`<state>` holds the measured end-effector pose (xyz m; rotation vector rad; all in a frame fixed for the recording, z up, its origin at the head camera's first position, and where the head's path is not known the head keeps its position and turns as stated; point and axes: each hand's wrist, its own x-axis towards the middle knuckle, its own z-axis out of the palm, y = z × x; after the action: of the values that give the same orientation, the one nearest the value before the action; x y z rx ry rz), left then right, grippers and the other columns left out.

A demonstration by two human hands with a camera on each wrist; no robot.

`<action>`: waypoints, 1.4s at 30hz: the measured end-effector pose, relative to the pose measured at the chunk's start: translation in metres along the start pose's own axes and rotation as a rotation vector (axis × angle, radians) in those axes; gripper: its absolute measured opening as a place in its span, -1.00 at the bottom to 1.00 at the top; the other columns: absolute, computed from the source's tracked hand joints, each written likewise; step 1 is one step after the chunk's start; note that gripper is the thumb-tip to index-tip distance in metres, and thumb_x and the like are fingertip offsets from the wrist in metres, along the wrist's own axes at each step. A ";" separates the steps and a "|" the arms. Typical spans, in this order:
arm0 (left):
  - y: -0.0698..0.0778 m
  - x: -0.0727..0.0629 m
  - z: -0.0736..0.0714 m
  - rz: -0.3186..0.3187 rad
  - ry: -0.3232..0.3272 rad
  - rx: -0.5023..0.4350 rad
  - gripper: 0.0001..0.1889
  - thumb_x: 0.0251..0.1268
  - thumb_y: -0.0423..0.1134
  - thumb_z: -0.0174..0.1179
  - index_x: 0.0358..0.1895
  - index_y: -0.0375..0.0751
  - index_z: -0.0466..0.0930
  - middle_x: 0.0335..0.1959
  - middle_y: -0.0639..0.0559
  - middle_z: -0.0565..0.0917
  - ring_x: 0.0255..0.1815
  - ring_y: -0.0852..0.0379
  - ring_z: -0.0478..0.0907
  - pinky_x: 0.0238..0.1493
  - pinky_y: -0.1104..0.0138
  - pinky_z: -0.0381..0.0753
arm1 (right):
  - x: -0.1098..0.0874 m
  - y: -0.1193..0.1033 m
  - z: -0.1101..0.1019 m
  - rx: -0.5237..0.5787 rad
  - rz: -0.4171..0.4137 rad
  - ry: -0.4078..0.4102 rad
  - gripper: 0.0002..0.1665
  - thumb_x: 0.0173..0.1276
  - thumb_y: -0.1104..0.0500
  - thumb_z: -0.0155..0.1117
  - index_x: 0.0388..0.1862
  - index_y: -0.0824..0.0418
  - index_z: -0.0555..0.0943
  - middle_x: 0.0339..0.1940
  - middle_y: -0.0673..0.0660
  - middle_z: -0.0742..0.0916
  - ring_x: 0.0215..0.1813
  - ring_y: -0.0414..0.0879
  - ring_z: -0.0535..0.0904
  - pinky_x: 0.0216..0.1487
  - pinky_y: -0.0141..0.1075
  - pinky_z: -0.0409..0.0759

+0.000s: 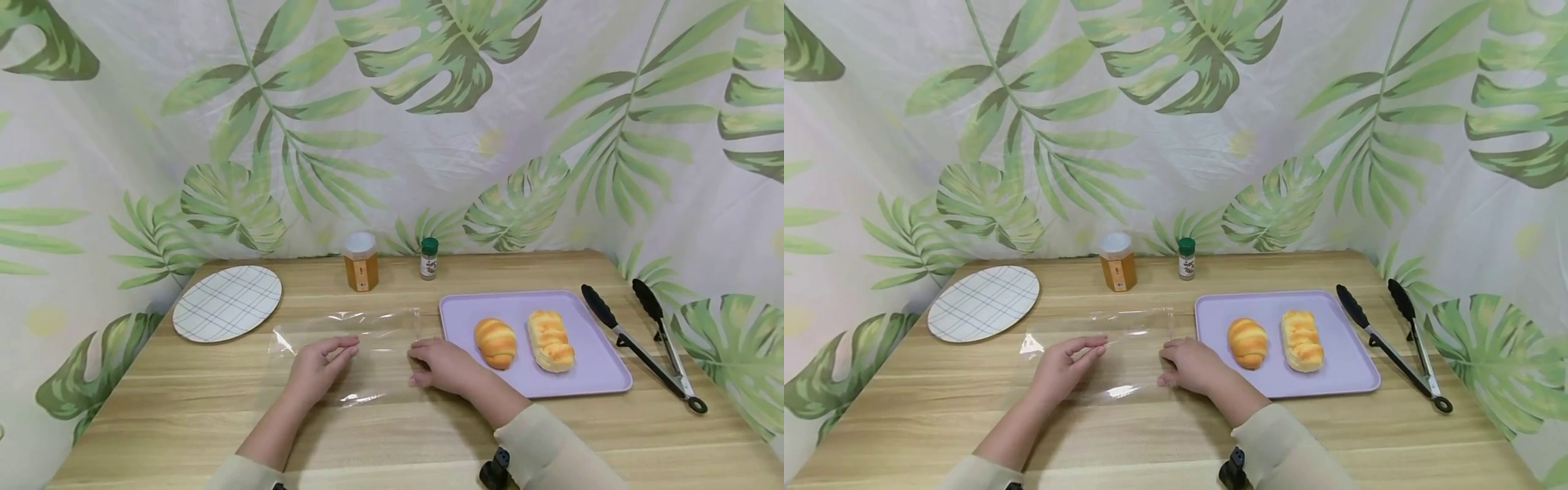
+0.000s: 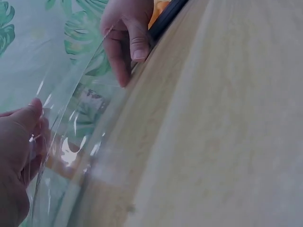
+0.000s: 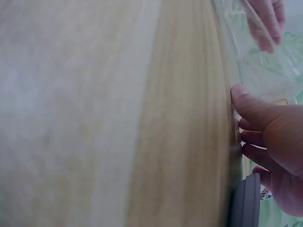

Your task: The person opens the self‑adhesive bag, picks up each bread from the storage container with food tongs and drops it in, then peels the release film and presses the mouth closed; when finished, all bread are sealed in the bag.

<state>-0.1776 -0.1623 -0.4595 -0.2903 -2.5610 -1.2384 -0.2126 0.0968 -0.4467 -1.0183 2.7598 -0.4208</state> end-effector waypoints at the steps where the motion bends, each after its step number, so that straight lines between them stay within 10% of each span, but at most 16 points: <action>1: 0.002 0.001 -0.002 0.007 0.014 -0.007 -0.82 0.26 -0.21 0.32 -0.13 -0.15 0.76 -0.10 0.01 0.78 0.04 -0.03 0.70 0.16 0.06 0.62 | 0.000 0.000 0.000 0.002 0.001 -0.002 -0.38 0.31 -0.09 0.34 0.20 0.28 0.58 0.28 0.23 0.61 0.37 0.14 0.47 0.48 0.03 0.31; 20: 0.006 0.002 -0.001 -0.016 0.053 -0.041 -0.82 0.23 -0.25 0.34 -0.12 -0.18 0.76 -0.12 -0.04 0.79 0.02 0.00 0.71 0.10 0.06 0.65 | -0.030 0.008 -0.030 0.173 0.118 0.153 -0.36 0.38 -0.07 0.26 0.31 0.25 0.49 0.38 0.28 0.51 0.44 0.22 0.37 0.46 0.11 0.32; 31: 0.002 0.001 -0.002 -0.027 0.073 -0.040 -0.79 0.22 -0.24 0.36 -0.11 -0.18 0.76 -0.11 -0.03 0.79 0.03 -0.03 0.70 0.12 0.05 0.64 | -0.119 0.083 -0.072 0.119 0.360 0.423 -0.30 0.42 -0.08 0.23 0.36 0.33 0.40 0.41 0.45 0.40 0.39 0.43 0.31 0.36 0.31 0.30; 42: 0.002 0.001 0.000 -0.005 0.082 -0.039 -0.82 0.21 -0.25 0.36 -0.13 -0.17 0.77 -0.15 -0.04 0.79 0.00 -0.03 0.71 0.10 0.05 0.65 | -0.207 0.161 -0.073 0.077 0.659 0.507 -0.19 0.49 -0.13 0.08 0.35 0.54 0.27 0.28 0.67 0.34 0.28 0.60 0.22 0.22 0.43 0.24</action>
<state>-0.1780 -0.1611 -0.4575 -0.2357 -2.4723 -1.2763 -0.1733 0.3642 -0.4169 0.0734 3.2426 -0.7368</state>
